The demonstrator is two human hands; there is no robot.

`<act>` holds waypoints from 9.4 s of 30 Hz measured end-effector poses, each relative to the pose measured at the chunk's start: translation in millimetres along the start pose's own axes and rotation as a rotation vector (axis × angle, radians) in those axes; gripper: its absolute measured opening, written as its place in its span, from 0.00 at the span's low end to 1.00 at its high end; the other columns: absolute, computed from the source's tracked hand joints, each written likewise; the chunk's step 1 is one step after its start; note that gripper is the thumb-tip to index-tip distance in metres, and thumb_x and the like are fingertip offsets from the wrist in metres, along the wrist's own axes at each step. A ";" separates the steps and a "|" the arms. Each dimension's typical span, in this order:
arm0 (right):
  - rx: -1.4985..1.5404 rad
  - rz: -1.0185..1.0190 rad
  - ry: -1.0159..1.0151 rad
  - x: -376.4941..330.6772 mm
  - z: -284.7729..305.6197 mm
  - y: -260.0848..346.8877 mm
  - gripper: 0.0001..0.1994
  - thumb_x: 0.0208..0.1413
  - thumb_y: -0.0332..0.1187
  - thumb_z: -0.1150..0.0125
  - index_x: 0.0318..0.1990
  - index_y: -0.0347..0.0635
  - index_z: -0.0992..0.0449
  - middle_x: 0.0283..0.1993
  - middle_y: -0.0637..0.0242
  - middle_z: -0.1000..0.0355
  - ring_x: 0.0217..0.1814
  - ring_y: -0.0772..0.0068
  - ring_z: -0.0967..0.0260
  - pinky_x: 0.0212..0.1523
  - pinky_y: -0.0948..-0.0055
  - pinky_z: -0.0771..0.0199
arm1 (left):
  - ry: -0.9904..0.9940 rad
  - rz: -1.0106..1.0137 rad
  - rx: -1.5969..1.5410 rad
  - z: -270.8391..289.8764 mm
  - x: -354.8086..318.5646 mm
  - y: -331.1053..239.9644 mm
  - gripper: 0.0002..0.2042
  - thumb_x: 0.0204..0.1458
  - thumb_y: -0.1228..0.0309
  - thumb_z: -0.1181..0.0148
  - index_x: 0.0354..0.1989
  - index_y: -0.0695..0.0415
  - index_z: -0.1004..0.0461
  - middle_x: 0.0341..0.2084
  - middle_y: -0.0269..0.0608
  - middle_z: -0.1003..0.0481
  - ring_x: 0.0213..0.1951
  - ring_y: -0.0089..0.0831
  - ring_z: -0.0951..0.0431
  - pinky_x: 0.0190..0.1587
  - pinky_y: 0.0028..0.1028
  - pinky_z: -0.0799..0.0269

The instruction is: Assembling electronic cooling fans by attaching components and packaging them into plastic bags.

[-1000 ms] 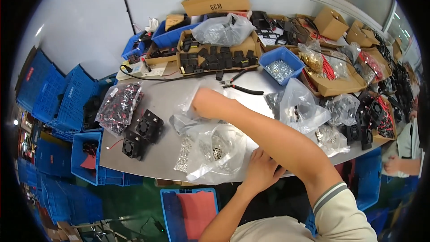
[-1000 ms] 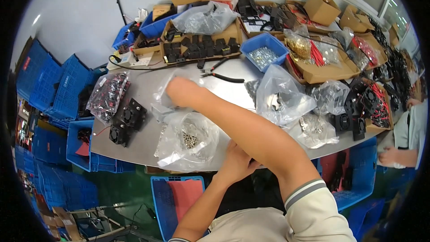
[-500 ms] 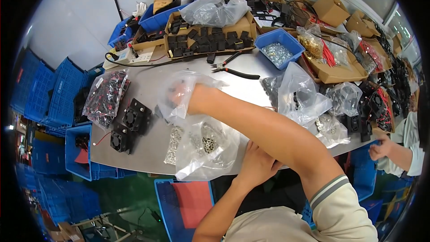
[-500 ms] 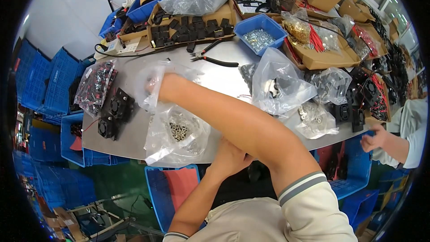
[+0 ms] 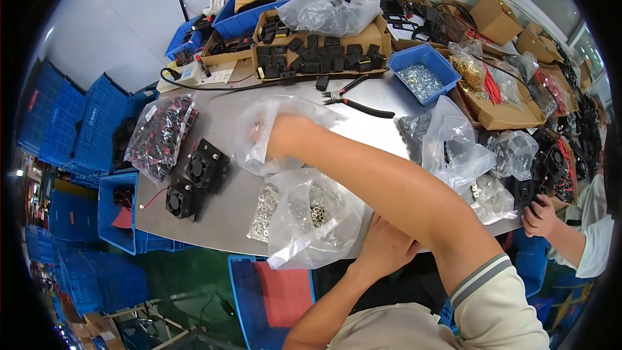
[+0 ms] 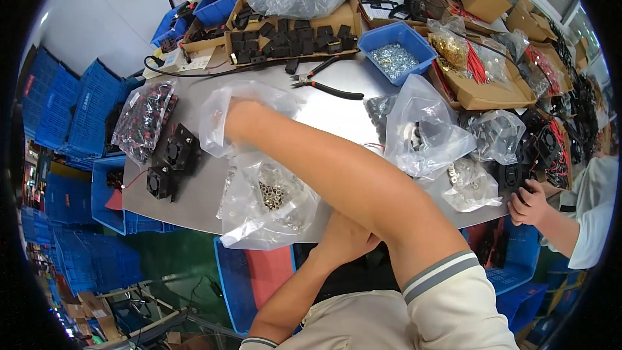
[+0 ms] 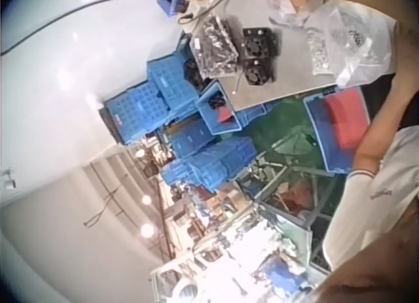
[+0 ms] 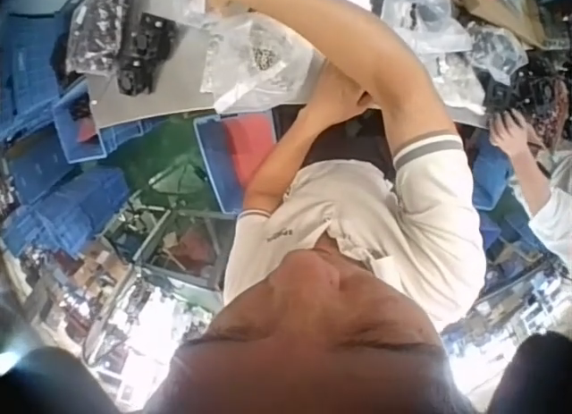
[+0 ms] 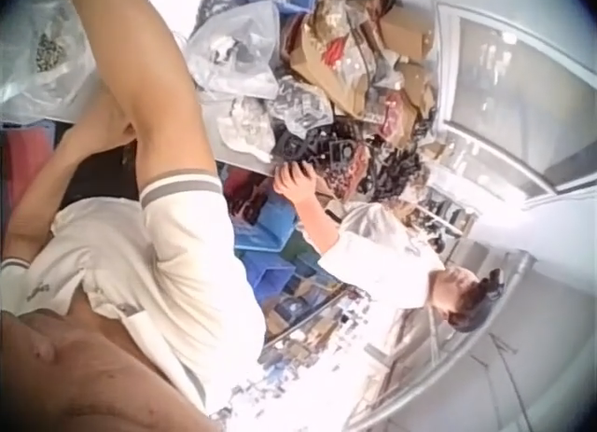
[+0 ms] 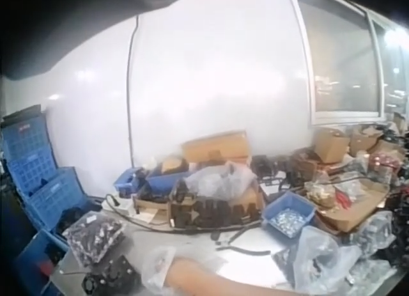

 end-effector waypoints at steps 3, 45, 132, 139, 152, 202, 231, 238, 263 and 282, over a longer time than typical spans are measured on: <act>-0.059 -0.113 -0.135 -0.7 -11.4 9.7 0.26 0.44 0.35 0.36 0.56 0.53 0.28 0.61 0.63 0.33 0.62 0.59 0.36 0.59 0.64 0.34 | 0.015 0.016 -0.005 -1.0 -1.0 2.3 0.22 0.43 0.69 0.35 0.50 0.54 0.29 0.49 0.45 0.29 0.54 0.48 0.32 0.55 0.47 0.39; 0.161 -0.207 -0.256 -51.9 11.1 16.5 0.11 0.47 0.27 0.41 0.39 0.39 0.20 0.43 0.51 0.24 0.45 0.53 0.25 0.43 0.60 0.23 | 0.006 -0.029 0.006 -3.7 -1.5 6.0 0.20 0.40 0.70 0.34 0.45 0.55 0.26 0.44 0.45 0.28 0.50 0.48 0.31 0.54 0.46 0.38; 0.468 0.164 -0.562 -98.5 -71.4 50.4 0.07 0.49 0.29 0.41 0.36 0.40 0.23 0.34 0.58 0.25 0.36 0.58 0.26 0.36 0.64 0.26 | -1.144 0.409 -0.059 110.5 -104.3 39.9 0.11 0.60 0.72 0.49 0.48 0.64 0.31 0.46 0.44 0.31 0.48 0.31 0.30 0.50 0.28 0.34; 1.834 -0.426 -0.243 -104.8 -51.2 74.0 0.06 0.56 0.32 0.45 0.34 0.44 0.23 0.31 0.67 0.27 0.31 0.72 0.29 0.29 0.68 0.27 | -1.043 0.382 -0.418 48.0 -125.4 -1.7 0.25 0.54 0.74 0.41 0.59 0.64 0.42 0.46 0.42 0.34 0.46 0.28 0.32 0.51 0.27 0.35; 0.240 -0.016 -0.392 -109.4 -78.4 52.4 0.11 0.53 0.36 0.45 0.37 0.39 0.22 0.39 0.55 0.24 0.39 0.51 0.25 0.34 0.61 0.24 | -1.038 0.421 -0.143 83.2 -72.7 -19.9 0.23 0.54 0.74 0.40 0.56 0.68 0.38 0.42 0.51 0.27 0.41 0.32 0.26 0.44 0.29 0.29; -0.258 -0.709 -0.718 -472.7 -75.7 -35.3 0.08 0.54 0.35 0.46 0.31 0.39 0.28 0.32 0.57 0.28 0.30 0.53 0.27 0.29 0.58 0.27 | -0.954 0.398 0.038 88.6 -26.7 29.7 0.15 0.62 0.68 0.51 0.47 0.69 0.28 0.41 0.48 0.24 0.42 0.31 0.26 0.48 0.28 0.32; 0.081 -0.364 -1.006 -384.3 -27.5 66.0 0.15 0.44 0.27 0.35 0.41 0.38 0.27 0.41 0.56 0.29 0.47 0.53 0.31 0.50 0.58 0.33 | -0.895 0.461 -0.043 113.0 -82.0 -7.3 0.12 0.60 0.71 0.46 0.50 0.61 0.29 0.28 0.32 0.28 0.23 0.13 0.38 0.24 0.16 0.43; 0.263 0.004 -0.971 -308.2 -58.4 102.2 0.08 0.46 0.30 0.41 0.34 0.39 0.30 0.36 0.60 0.31 0.44 0.58 0.32 0.46 0.63 0.33 | -0.945 0.433 -0.047 112.9 -95.8 -1.4 0.13 0.60 0.69 0.46 0.51 0.57 0.29 0.25 0.25 0.33 0.23 0.12 0.40 0.24 0.14 0.47; 0.429 -0.325 -1.100 -387.4 -93.2 21.8 0.06 0.49 0.22 0.40 0.36 0.37 0.23 0.29 0.59 0.27 0.31 0.57 0.30 0.32 0.66 0.31 | -0.773 0.730 -0.188 118.1 -140.4 -35.9 0.19 0.55 0.76 0.44 0.55 0.59 0.36 0.34 0.33 0.27 0.27 0.16 0.32 0.26 0.16 0.36; 1.128 -0.401 -1.116 -390.4 -137.5 2.1 0.06 0.60 0.25 0.45 0.39 0.32 0.24 0.26 0.72 0.29 0.27 0.88 0.37 0.28 0.86 0.39 | -0.939 0.691 -0.031 64.6 -158.1 -70.7 0.23 0.55 0.77 0.43 0.59 0.62 0.39 0.50 0.41 0.32 0.42 0.25 0.29 0.45 0.24 0.31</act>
Point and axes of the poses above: each hand's wrist, its own x-axis towards the middle knuckle, its own z-axis out of the back of the hand, y = z × x, the point moved 1 cm from there along x, towards the middle knuckle
